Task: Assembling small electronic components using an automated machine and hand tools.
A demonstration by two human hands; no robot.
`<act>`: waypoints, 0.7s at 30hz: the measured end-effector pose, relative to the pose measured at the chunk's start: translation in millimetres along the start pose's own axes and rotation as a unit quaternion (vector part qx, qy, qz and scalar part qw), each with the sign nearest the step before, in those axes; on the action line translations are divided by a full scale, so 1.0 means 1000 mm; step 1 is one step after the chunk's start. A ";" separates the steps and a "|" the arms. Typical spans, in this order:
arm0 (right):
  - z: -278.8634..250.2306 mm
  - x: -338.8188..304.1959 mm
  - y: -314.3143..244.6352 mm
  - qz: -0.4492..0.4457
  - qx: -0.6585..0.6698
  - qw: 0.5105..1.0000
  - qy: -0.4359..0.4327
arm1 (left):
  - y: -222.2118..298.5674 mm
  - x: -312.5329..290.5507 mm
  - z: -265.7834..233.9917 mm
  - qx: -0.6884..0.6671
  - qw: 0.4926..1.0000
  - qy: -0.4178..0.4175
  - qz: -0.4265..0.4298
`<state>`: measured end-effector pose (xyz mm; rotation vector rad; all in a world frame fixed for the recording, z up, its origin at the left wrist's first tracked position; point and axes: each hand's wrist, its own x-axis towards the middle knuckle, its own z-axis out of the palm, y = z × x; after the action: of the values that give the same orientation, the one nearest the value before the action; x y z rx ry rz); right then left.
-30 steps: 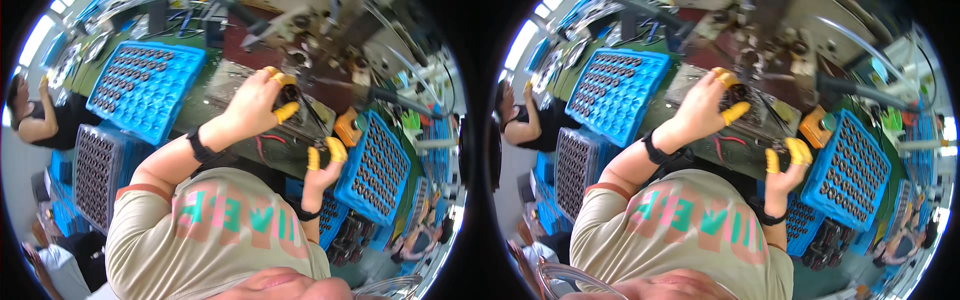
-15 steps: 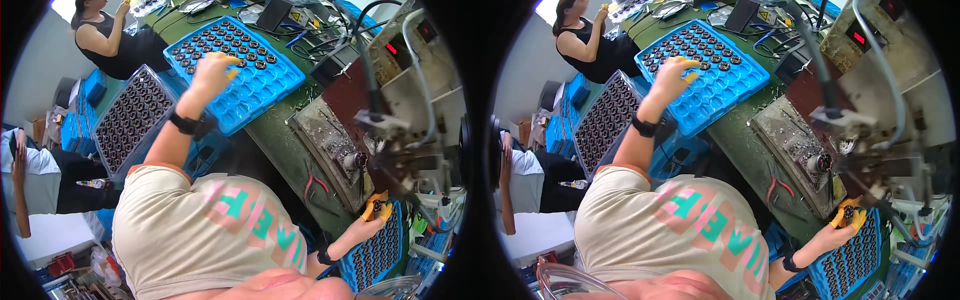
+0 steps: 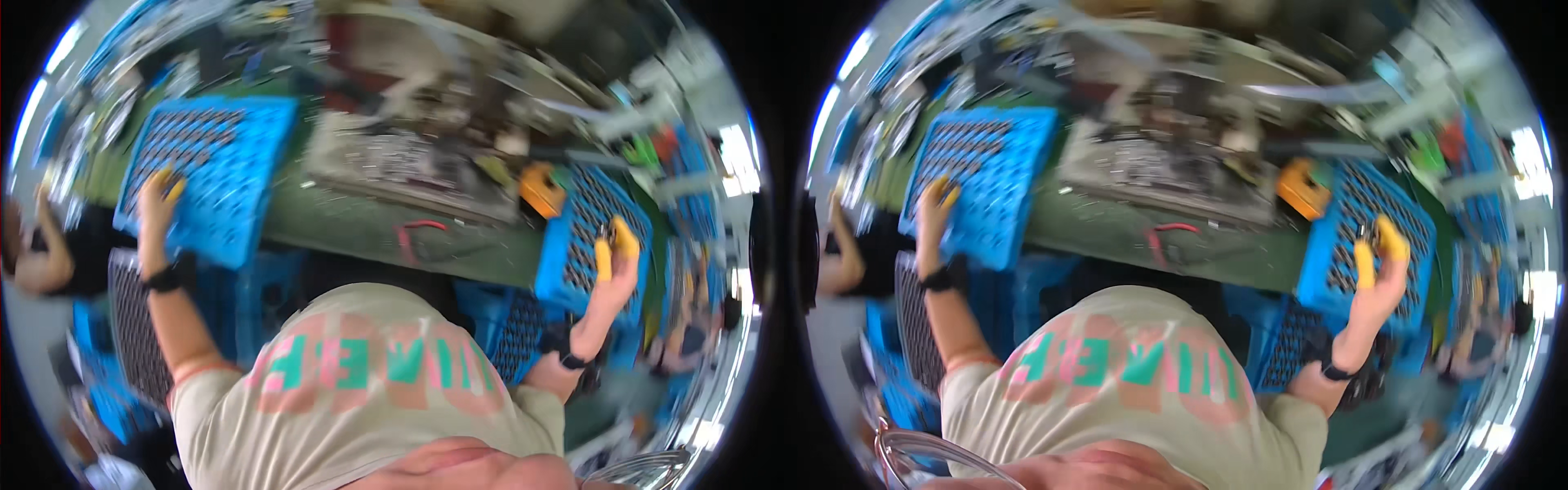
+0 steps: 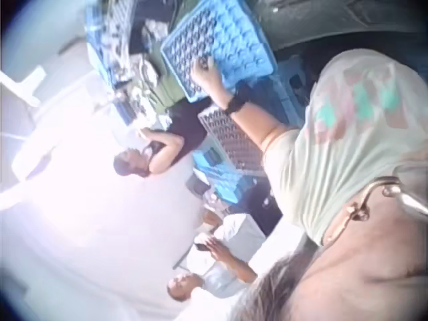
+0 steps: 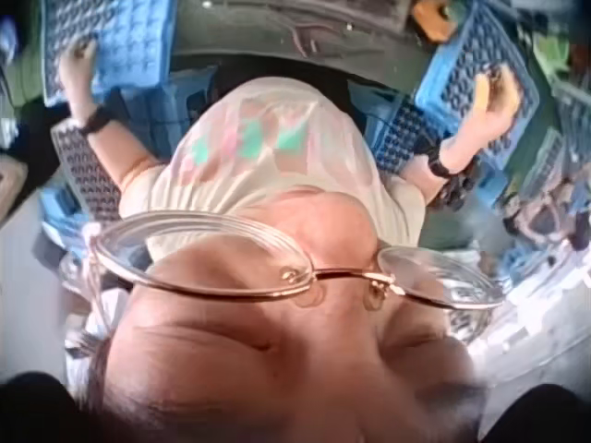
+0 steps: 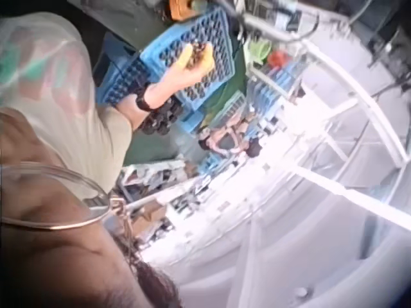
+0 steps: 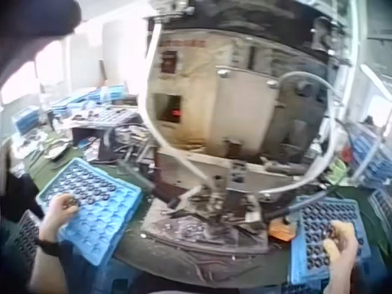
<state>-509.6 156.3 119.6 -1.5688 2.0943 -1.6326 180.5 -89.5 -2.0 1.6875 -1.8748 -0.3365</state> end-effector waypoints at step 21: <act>-0.234 0.044 0.213 0.168 -0.448 0.878 0.001 | 0.043 -0.007 0.008 -0.168 0.985 0.043 -0.001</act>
<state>-806.5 269.4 84.7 -1.1697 3.1167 -0.5309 140.9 -77.6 13.6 1.4523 -1.6465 -0.5387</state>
